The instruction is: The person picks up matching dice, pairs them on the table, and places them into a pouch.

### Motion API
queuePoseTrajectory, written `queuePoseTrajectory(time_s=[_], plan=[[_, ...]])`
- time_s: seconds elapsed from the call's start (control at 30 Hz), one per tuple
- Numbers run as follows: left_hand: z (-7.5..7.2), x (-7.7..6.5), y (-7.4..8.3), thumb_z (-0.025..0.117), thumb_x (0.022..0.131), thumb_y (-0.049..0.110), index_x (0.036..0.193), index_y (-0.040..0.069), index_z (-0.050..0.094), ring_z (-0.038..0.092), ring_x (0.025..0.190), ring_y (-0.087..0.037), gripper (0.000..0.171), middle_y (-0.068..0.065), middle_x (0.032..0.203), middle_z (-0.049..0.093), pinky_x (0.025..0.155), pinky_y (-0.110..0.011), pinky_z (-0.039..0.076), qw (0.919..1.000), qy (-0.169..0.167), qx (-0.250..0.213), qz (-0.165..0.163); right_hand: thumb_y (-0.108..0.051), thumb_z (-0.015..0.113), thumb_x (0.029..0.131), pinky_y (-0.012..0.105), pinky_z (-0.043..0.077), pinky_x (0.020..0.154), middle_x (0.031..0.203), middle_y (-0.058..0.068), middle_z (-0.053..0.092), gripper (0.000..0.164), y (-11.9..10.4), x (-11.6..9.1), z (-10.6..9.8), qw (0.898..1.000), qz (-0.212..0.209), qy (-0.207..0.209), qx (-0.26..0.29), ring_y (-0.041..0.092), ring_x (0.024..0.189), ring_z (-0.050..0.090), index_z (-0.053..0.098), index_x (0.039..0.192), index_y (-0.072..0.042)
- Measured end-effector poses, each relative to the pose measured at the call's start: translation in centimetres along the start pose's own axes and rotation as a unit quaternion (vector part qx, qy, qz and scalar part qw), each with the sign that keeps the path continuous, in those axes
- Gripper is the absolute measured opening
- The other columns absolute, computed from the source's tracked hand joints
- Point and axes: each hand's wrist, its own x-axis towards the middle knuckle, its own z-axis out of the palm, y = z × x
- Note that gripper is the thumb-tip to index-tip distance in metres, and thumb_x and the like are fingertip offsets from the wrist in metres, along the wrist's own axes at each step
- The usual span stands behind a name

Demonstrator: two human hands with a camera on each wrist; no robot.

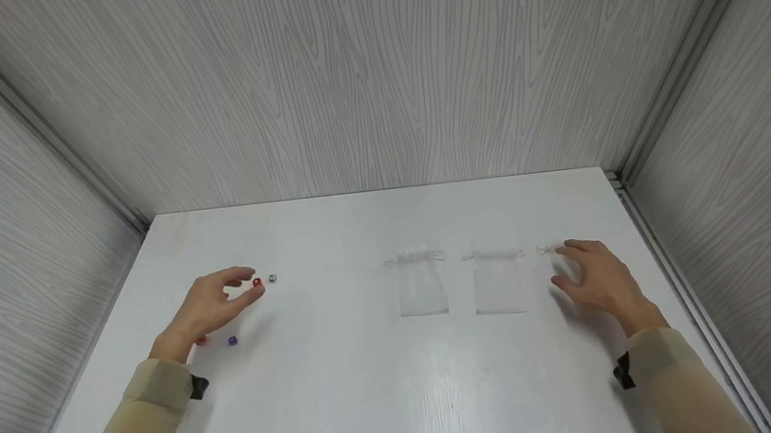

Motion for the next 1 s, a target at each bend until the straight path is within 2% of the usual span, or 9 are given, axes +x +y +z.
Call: queuePoseTrajectory(time_s=[0.13,0.3,0.43,0.53,0.63,0.77,0.87,1.0], plan=[[-1.7,-1.5,-2.8,0.074,0.108,0.046,0.152,0.005,0.067,0.067,0.139,-0.047,0.062,-0.023,0.149,0.073,0.117,-0.065,0.055,0.9993,-0.013,-0.012,-0.032,-0.014,0.080,0.098,0.079,0.046,0.113,0.150,0.035,0.066,0.049,1.0,-0.2,0.0,1.000,0.005,-0.009,0.012,0.063,0.138,0.059,0.070,0.142,0.006],[-3.5,-3.3,-5.8,0.079,0.105,0.037,0.151,0.001,0.067,0.066,0.137,-0.048,0.059,-0.027,0.147,0.071,0.114,-0.064,0.056,0.9953,-0.064,-0.022,-0.068,-0.006,0.074,0.096,0.080,0.044,0.115,0.150,0.037,0.065,0.049,1.7,-0.4,0.1,0.998,0.022,-0.051,0.013,0.066,0.138,0.058,0.069,0.143,0.008],[-4.3,-4.6,-7.4,0.087,0.098,0.032,0.151,0.002,0.067,0.065,0.137,-0.048,0.064,-0.027,0.150,0.069,0.113,-0.064,0.056,0.9892,-0.101,-0.047,-0.095,-0.006,0.072,0.096,0.080,0.041,0.119,0.152,0.037,0.064,0.049,1.6,-0.7,0.3,0.996,0.036,-0.083,0.002,0.066,0.141,0.055,0.069,0.143,0.009],[-4.5,-5.6,-8.4,0.092,0.093,0.030,0.150,0.003,0.068,0.066,0.135,-0.046,0.067,-0.025,0.147,0.070,0.114,-0.064,0.056,0.9861,-0.113,-0.059,-0.107,-0.007,0.071,0.097,0.079,0.039,0.121,0.156,0.037,0.061,0.049,1.3,-0.7,0.5,0.994,0.044,-0.096,0.000,0.066,0.144,0.053,0.068,0.144,0.009],[-4.5,-6.1,-9.1,0.095,0.090,0.027,0.146,0.002,0.070,0.068,0.129,-0.043,0.066,-0.024,0.141,0.073,0.111,-0.060,0.057,0.9858,-0.114,-0.062,-0.107,-0.007,0.072,0.098,0.078,0.037,0.123,0.158,0.037,0.059,0.049,1.2,-0.7,0.6,0.994,0.046,-0.102,-0.002,0.065,0.145,0.052,0.068,0.145,0.009],[-3.9,-6.2,-9.9,0.095,0.088,0.018,0.140,0.000,0.073,0.071,0.118,-0.036,0.060,-0.022,0.129,0.076,0.098,-0.046,0.059,0.9872,-0.102,-0.065,-0.104,-0.006,0.073,0.097,0.079,0.038,0.122,0.158,0.037,0.059,0.050,1.4,-0.8,0.7,0.994,0.049,-0.102,-0.005,0.066,0.145,0.051,0.068,0.144,0.010],[-3.4,-6.1,-10.4,0.093,0.087,0.011,0.135,-0.001,0.076,0.072,0.111,-0.030,0.052,-0.020,0.122,0.078,0.090,-0.037,0.057,0.9877,-0.088,-0.066,-0.111,-0.006,0.073,0.096,0.079,0.039,0.121,0.158,0.037,0.059,0.051,1.5,-0.9,0.8,0.994,0.051,-0.101,-0.006,0.066,0.144,0.052,0.067,0.144,0.010],[-2.9,-5.9,-11.1,0.089,0.089,0.007,0.124,0.000,0.080,0.072,0.102,-0.025,0.036,-0.017,0.115,0.080,0.086,-0.033,0.055,0.9895,-0.071,-0.058,-0.112,-0.006,0.072,0.096,0.079,0.040,0.121,0.158,0.037,0.059,0.051,1.5,-0.9,0.7,0.994,0.046,-0.102,-0.012,0.065,0.144,0.052,0.067,0.145,0.010]])
